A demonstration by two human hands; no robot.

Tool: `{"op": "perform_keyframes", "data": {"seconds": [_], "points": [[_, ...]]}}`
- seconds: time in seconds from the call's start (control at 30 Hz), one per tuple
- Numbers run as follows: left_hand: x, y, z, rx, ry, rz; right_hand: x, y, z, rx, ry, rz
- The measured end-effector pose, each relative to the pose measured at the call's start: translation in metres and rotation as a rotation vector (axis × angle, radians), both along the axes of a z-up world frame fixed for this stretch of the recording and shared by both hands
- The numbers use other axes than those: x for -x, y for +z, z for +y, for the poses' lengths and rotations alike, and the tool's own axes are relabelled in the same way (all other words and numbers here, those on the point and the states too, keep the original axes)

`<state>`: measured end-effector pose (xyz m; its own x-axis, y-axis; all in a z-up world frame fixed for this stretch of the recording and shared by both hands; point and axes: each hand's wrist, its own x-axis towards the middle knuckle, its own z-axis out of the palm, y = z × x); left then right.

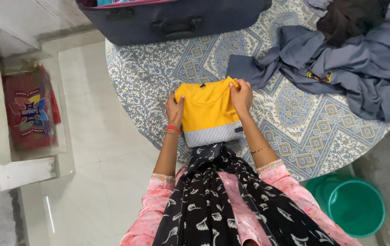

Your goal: The person folds a dark brown jacket by buttoning it and arranging the sleeves, then places it into an open suitcase. They then fold a multi-colored shirt with yellow, white, and blue sections on the bed.

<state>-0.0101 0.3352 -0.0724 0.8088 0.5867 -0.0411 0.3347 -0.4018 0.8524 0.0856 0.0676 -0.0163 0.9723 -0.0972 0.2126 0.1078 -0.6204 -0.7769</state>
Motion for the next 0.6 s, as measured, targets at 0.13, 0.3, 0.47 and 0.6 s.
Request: {"op": "perform_keyframes", "data": {"seconds": [0.13, 0.3, 0.47, 0.6], "points": [[0.002, 0.02, -0.008, 0.131, -0.004, -0.277, -0.002, 0.002, -0.003, -0.377, 0.111, 0.034], [0.004, 0.023, -0.013, 0.269, 0.006, -0.304, -0.024, -0.016, -0.008, -0.939, 0.134, 0.368], [0.0, 0.033, -0.012, 0.088, 0.04, -0.115, -0.028, -0.016, -0.003, -0.307, -0.026, 0.4], [0.014, 0.067, -0.033, -0.372, -0.072, -0.112, -0.003, 0.013, 0.009, -0.001, 0.081, -0.156]]}}
